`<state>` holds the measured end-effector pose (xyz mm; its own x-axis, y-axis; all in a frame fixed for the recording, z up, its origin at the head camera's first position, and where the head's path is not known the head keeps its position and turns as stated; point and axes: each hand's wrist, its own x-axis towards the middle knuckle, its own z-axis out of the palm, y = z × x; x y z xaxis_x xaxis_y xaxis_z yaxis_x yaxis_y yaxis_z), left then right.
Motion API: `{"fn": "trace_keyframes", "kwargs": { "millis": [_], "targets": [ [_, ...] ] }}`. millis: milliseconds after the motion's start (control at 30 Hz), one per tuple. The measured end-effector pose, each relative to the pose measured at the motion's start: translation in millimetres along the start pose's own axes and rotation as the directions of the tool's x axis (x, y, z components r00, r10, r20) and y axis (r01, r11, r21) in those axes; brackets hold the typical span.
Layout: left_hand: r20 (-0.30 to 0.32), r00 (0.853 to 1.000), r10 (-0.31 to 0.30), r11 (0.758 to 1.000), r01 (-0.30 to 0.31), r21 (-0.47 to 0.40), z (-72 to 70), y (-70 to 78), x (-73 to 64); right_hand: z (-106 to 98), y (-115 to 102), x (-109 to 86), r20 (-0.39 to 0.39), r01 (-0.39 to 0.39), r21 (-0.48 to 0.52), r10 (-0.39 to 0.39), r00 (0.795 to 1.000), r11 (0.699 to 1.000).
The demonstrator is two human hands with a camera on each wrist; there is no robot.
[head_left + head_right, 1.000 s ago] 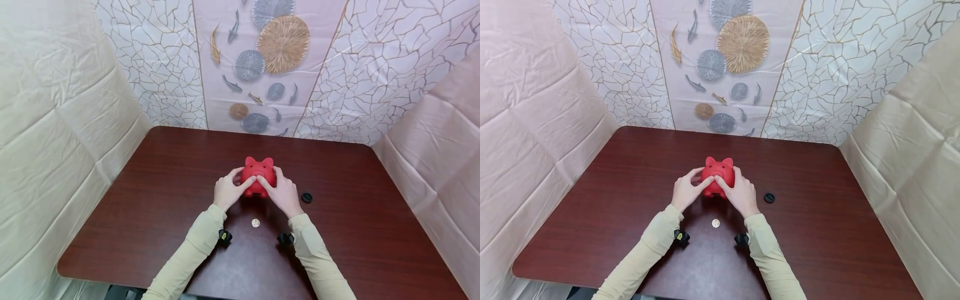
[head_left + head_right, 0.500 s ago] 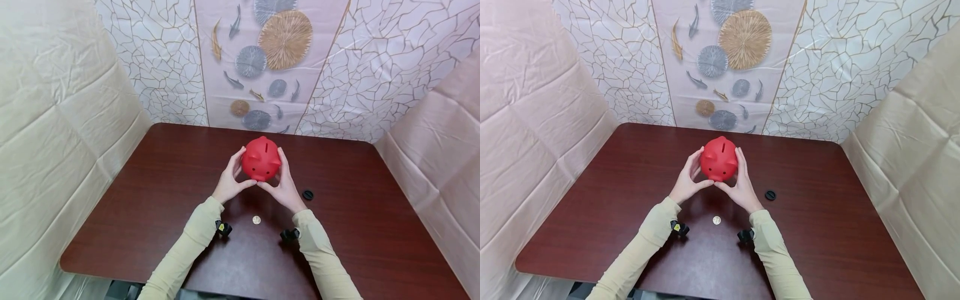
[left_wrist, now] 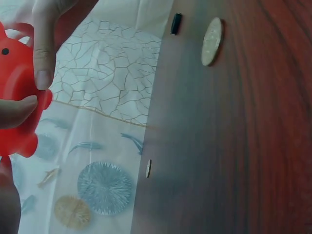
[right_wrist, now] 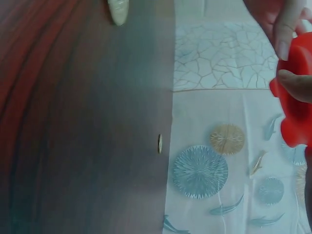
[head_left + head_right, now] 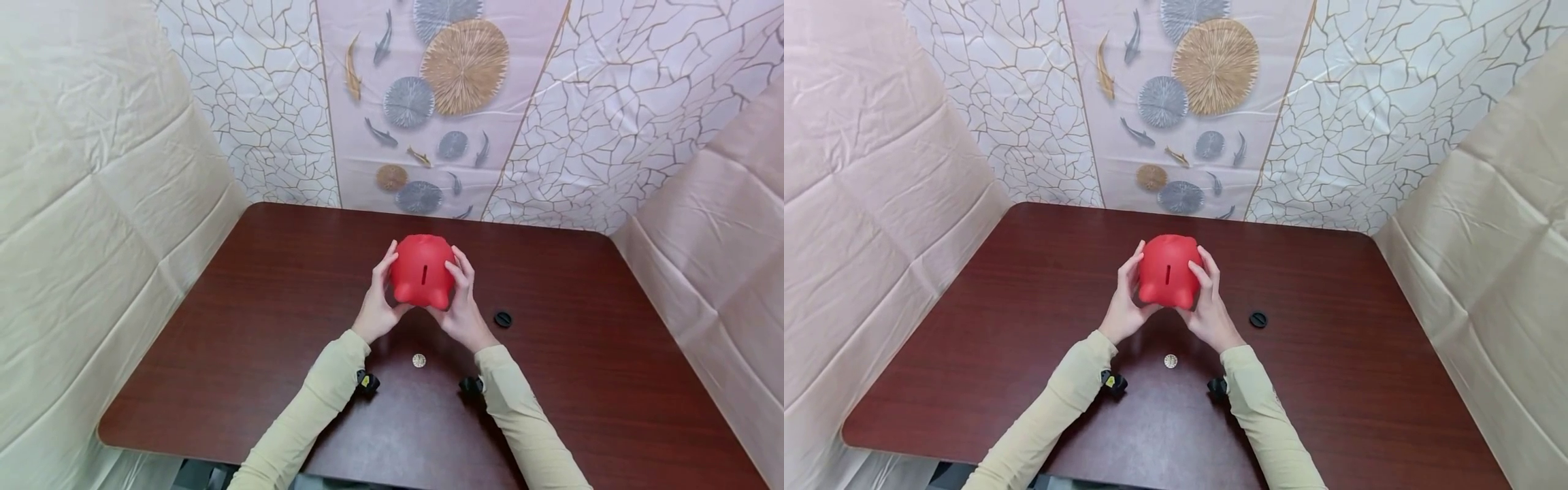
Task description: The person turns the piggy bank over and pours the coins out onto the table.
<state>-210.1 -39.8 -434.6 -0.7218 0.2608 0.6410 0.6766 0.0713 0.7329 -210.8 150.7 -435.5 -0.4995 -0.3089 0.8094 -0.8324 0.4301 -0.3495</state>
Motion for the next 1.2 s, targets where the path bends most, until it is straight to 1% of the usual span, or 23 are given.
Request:
{"fn": "trace_keyframes", "kwargs": {
  "millis": [67, 100, 167, 233, 267, 300, 367, 400, 433, 500, 567, 633, 667, 733, 800, 900, 967, 1000, 1100, 1167, 1200],
  "targets": [
    [-0.006, 0.999, 0.046, 0.998, -0.046, 0.043, 1.5, -8.9, -0.9, -1.8, -0.4, -0.5, 0.011, 0.022, -0.021, -0.022, 1.000, 1.000],
    [-0.006, 0.998, 0.063, 0.996, -0.062, 0.059, 1.0, -9.8, -1.0, -3.3, -0.8, 0.0, 0.023, 0.021, -0.020, -0.021, 1.000, 1.000],
    [0.004, 0.998, 0.070, 0.994, -0.070, 0.080, -1.1, -11.3, -0.1, -7.1, -0.8, 1.3, 0.063, -0.010, 0.000, 0.010, 0.998, 1.000],
    [0.022, 0.999, 0.042, 0.996, -0.044, 0.083, -4.3, -11.7, 1.1, -12.1, -0.5, 2.4, 0.119, -0.086, 0.042, 0.081, 0.990, 0.995],
    [0.033, 0.999, 0.017, 0.997, -0.020, 0.077, -6.1, -12.1, 1.5, -14.9, -0.5, 3.0, 0.151, -0.140, 0.058, 0.130, 0.980, 0.989],
    [0.043, 0.999, -0.021, 0.997, 0.018, 0.072, -7.7, -12.0, 1.8, -17.5, -0.4, 3.5, 0.185, -0.201, 0.064, 0.186, 0.965, 0.978],
    [0.055, 0.992, -0.116, 0.991, 0.112, 0.074, -10.5, -11.8, 1.8, -22.5, 0.2, 4.1, 0.243, -0.320, 0.064, 0.296, 0.924, 0.945],
    [0.060, 0.983, -0.172, 0.983, 0.167, 0.079, -11.5, -11.5, 1.7, -24.5, 0.6, 4.3, 0.267, -0.376, 0.051, 0.350, 0.898, 0.925],
    [0.061, 0.972, -0.227, 0.971, 0.221, 0.092, -12.1, -11.6, 1.5, -26.0, 0.7, 4.8, 0.286, -0.425, 0.032, 0.399, 0.871, 0.905],
    [0.053, 0.939, -0.340, 0.934, 0.331, 0.131, -12.4, -12.2, 1.4, -27.4, 1.4, 5.5, 0.314, -0.507, -0.029, 0.489, 0.814, 0.862],
    [0.037, 0.901, -0.432, 0.891, 0.420, 0.170, -11.6, -12.9, 2.4, -27.1, 1.9, 6.1, 0.332, -0.574, -0.098, 0.570, 0.751, 0.813],
    [0.008, 0.867, -0.498, 0.844, 0.483, 0.233, -10.1, -13.9, 4.6, -24.5, 2.7, 6.4, 0.347, -0.627, -0.181, 0.646, 0.680, 0.758],
    [-0.010, 0.853, -0.522, 0.821, 0.505, 0.266, -9.4, -13.9, 6.2, -23.2, 2.8, 6.9, 0.353, -0.644, -0.219, 0.675, 0.648, 0.733],
    [-0.043, 0.835, -0.548, 0.777, 0.527, 0.344, -8.3, -13.3, 10.4, -20.3, 2.9, 8.8, 0.359, -0.671, -0.280, 0.723, 0.590, 0.686],
    [-0.073, 0.817, -0.572, 0.722, 0.544, 0.427, -7.7, -12.3, 14.9, -17.8, 2.7, 12.5, 0.361, -0.691, -0.316, 0.755, 0.547, 0.651],
    [-0.087, 0.788, -0.609, 0.655, 0.563, 0.504, -7.1, -10.7, 20.0, -16.7, -0.2, 18.8, 0.366, -0.720, -0.331, 0.787, 0.497, 0.609],
    [-0.090, 0.766, -0.637, 0.623, 0.580, 0.525, -6.8, -9.8, 22.4, -17.5, -2.8, 23.4, 0.378, -0.738, -0.341, 0.804, 0.460, 0.583],
    [-0.089, 0.758, -0.646, 0.612, 0.585, 0.532, -6.6, -9.4, 23.2, -18.5, -3.9, 25.5, 0.389, -0.741, -0.348, 0.808, 0.443, 0.574],
    [-0.085, 0.733, -0.675, 0.588, 0.605, 0.537, -6.3, -8.3, 24.3, -21.7, -7.5, 30.6, 0.427, -0.756, -0.370, 0.822, 0.377, 0.539],
    [-0.075, 0.724, -0.686, 0.585, 0.609, 0.536, -6.6, -7.8, 23.8, -23.4, -8.7, 32.1, 0.457, -0.768, -0.368, 0.821, 0.342, 0.524],
    [-0.061, 0.718, -0.693, 0.590, 0.614, 0.525, -6.9, -7.7, 23.4, -24.2, -8.9, 32.3, 0.470, -0.774, -0.362, 0.819, 0.330, 0.520]
  ]
}}
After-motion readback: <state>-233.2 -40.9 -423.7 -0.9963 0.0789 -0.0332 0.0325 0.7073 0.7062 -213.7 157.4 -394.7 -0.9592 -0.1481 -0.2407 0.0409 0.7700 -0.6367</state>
